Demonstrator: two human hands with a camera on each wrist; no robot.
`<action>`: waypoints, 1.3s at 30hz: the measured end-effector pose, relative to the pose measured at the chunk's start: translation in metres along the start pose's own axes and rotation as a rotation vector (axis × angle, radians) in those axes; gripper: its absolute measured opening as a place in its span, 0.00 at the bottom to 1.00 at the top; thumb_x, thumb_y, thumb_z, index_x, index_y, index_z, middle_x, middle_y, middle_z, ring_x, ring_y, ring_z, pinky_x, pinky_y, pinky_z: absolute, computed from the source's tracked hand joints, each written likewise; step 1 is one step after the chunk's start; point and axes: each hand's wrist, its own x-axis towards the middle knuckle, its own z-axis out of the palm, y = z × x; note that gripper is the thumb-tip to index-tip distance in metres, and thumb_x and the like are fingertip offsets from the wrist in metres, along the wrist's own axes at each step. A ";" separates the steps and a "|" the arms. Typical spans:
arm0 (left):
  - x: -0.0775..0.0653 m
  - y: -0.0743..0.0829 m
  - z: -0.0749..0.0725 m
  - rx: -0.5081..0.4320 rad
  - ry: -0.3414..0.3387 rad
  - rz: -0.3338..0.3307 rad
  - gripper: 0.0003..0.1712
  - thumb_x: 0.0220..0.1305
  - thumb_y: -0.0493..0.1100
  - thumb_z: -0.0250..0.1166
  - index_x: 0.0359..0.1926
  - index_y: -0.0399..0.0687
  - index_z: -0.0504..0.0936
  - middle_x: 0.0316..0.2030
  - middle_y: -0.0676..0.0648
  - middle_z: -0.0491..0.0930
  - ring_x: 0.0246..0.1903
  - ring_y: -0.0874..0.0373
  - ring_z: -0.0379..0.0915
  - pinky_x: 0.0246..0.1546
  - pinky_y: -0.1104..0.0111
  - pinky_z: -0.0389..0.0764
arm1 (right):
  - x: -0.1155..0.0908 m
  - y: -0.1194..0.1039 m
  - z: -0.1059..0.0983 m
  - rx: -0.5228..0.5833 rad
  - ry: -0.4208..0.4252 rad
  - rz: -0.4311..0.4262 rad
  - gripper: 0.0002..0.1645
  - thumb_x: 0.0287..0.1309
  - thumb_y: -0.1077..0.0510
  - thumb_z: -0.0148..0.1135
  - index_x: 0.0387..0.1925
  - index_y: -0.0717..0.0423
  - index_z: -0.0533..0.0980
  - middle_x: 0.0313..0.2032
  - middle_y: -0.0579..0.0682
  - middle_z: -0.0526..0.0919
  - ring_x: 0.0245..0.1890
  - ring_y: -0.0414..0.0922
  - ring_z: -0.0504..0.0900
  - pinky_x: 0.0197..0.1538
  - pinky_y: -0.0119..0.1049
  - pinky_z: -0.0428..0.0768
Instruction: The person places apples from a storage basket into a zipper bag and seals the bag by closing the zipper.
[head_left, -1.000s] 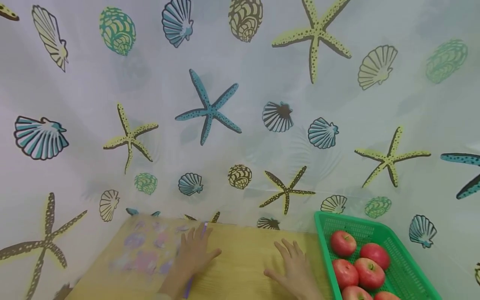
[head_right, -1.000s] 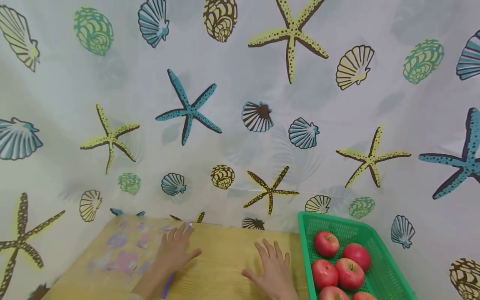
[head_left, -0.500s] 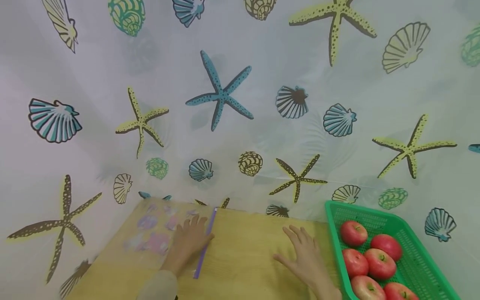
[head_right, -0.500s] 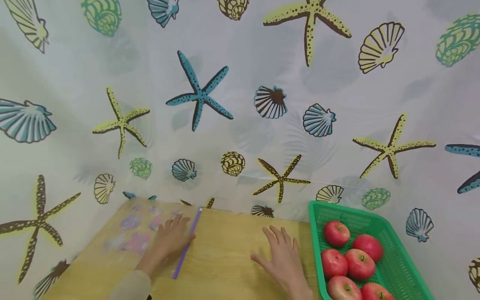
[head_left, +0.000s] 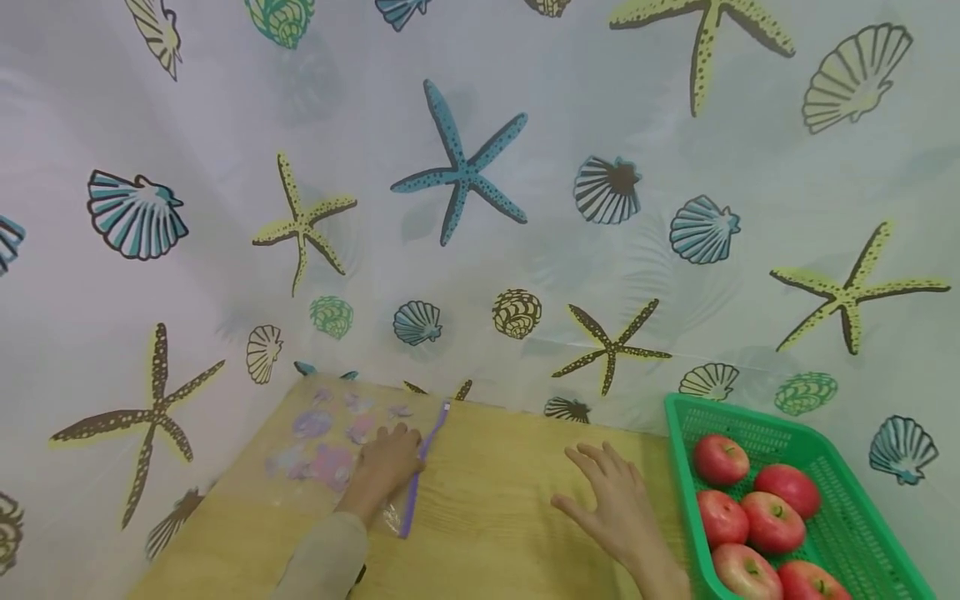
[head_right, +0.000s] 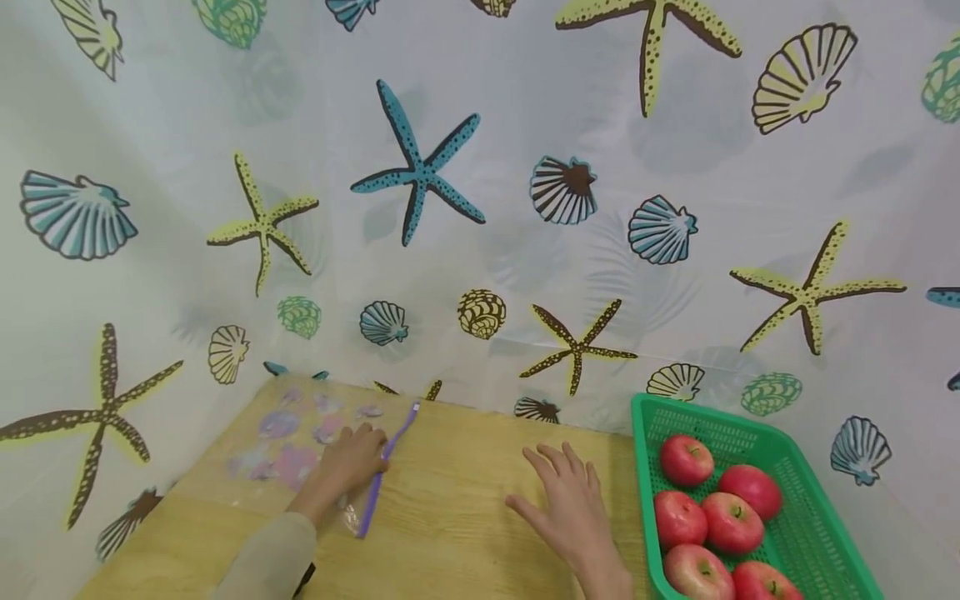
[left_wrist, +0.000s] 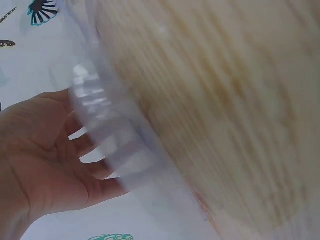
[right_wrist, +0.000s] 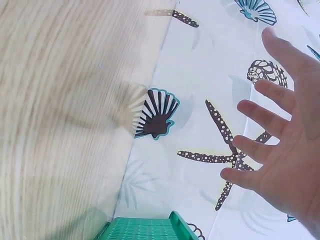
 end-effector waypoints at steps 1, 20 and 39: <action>0.000 0.001 -0.001 0.009 0.008 0.003 0.25 0.60 0.49 0.70 0.56 0.45 0.78 0.52 0.42 0.77 0.49 0.41 0.71 0.45 0.44 0.79 | 0.000 0.000 0.000 0.002 -0.009 0.005 0.38 0.52 0.39 0.71 0.61 0.52 0.76 0.60 0.57 0.78 0.65 0.67 0.69 0.61 0.70 0.67; -0.008 0.023 -0.013 -0.358 0.208 0.055 0.18 0.70 0.51 0.61 0.56 0.49 0.81 0.48 0.46 0.85 0.44 0.48 0.83 0.43 0.52 0.83 | -0.003 -0.015 0.003 0.192 0.028 0.120 0.10 0.55 0.59 0.73 0.40 0.49 0.85 0.38 0.41 0.87 0.42 0.42 0.86 0.47 0.42 0.84; -0.040 0.101 -0.032 -0.656 0.197 0.264 0.20 0.69 0.60 0.60 0.51 0.53 0.83 0.45 0.51 0.85 0.43 0.54 0.83 0.38 0.62 0.83 | 0.020 -0.052 0.002 0.456 0.095 0.056 0.09 0.62 0.54 0.67 0.44 0.50 0.84 0.41 0.43 0.88 0.40 0.40 0.87 0.44 0.36 0.86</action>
